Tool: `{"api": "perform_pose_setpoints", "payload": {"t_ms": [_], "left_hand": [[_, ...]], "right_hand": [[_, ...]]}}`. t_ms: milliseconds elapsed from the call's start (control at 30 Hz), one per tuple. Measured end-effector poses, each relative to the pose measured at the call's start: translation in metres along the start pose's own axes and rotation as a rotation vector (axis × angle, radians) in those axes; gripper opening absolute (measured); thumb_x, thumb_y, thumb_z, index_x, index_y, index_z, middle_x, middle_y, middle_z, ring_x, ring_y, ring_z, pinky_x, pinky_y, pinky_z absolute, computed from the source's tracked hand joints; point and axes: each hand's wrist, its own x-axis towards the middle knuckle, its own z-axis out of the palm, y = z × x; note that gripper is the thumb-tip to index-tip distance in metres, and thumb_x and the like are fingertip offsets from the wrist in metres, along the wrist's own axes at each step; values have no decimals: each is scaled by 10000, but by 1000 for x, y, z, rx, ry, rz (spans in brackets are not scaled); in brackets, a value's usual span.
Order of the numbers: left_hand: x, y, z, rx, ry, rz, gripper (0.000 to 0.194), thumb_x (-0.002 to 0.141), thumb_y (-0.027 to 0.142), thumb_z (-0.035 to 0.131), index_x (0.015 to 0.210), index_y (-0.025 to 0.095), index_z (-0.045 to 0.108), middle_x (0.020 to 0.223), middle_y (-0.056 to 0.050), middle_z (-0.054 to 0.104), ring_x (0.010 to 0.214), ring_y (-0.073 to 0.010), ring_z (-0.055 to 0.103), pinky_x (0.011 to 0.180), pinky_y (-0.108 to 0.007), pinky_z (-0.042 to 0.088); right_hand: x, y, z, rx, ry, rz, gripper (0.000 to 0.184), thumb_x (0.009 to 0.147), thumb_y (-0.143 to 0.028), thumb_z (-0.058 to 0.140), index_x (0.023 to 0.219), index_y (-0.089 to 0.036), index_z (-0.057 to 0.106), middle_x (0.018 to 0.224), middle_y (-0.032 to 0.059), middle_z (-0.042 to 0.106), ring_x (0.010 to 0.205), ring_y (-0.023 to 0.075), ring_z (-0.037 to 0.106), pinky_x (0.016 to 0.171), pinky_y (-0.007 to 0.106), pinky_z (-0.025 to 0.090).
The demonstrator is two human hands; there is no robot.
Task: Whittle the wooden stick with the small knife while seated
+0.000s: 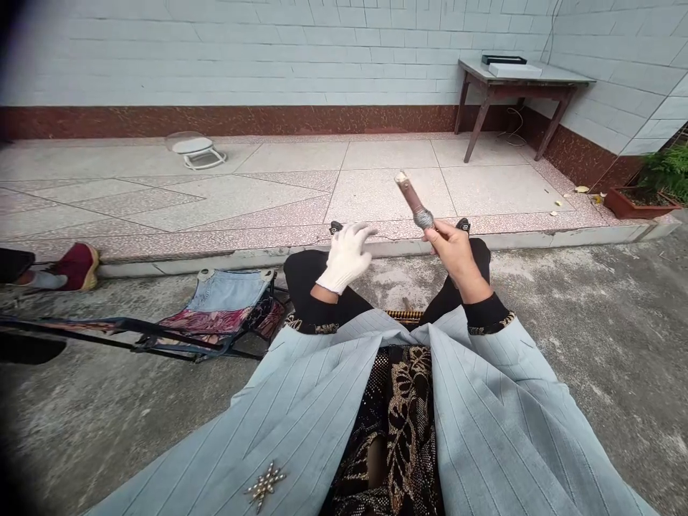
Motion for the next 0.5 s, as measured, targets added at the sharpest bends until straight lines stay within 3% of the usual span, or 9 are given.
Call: {"api": "perform_pose_setpoints", "payload": {"t_ms": [67, 133, 200, 267, 300, 367, 500], "left_hand": [[-4, 20, -11, -6, 15, 79, 675, 669, 45, 507, 1316, 232, 550, 1474, -69, 451, 1444, -318, 263, 1192, -549, 157], [-7, 39, -10, -208, -103, 159, 686, 739, 102, 503, 1411, 228, 454, 1483, -68, 447, 1400, -276, 355, 1181, -489, 247], [-10, 51, 2, -463, -235, 169, 557, 822, 209, 512, 1378, 210, 486, 1364, -81, 559, 1261, -241, 511, 1107, -427, 372], [-13, 54, 17, -674, -256, 71, 422, 884, 289, 465, 1281, 178, 555, 1118, -80, 670, 951, -182, 635, 895, -349, 504], [-14, 52, 24, -731, -221, -14, 381, 905, 328, 436, 1215, 165, 588, 974, -66, 686, 777, -153, 624, 760, -311, 518], [-14, 42, 31, -735, -137, -113, 322, 895, 353, 461, 1065, 147, 641, 822, -42, 668, 676, -134, 579, 672, -269, 481], [-10, 21, 27, -501, -32, -102, 239, 856, 277, 480, 940, 170, 676, 901, -40, 688, 866, -179, 610, 813, -287, 460]], "right_hand": [[-2, 1, 11, -3, -22, 20, 269, 781, -431, 684, 894, -188, 711, 748, 11, 617, 544, 96, 455, 470, 243, 377], [-5, -1, 21, 21, -61, 60, 278, 776, -442, 693, 899, -194, 710, 746, 14, 629, 537, 99, 456, 460, 245, 378], [-8, -7, 27, 68, -121, 94, 263, 779, -449, 696, 854, -198, 703, 732, 12, 636, 525, 94, 457, 454, 240, 375], [-10, -12, 28, 126, -163, 121, 254, 772, -445, 710, 792, -193, 689, 719, 8, 638, 514, 81, 459, 453, 228, 374], [-10, -13, 27, 158, -177, 144, 259, 761, -444, 723, 775, -189, 684, 707, 5, 636, 507, 76, 458, 452, 221, 378], [-10, -16, 21, 235, -199, 224, 280, 726, -448, 755, 775, -182, 681, 696, 9, 635, 513, 80, 473, 441, 213, 387], [-10, -15, 11, 368, -303, 349, 340, 657, -455, 799, 788, -165, 679, 789, 58, 669, 578, 109, 511, 401, 208, 364]]}}
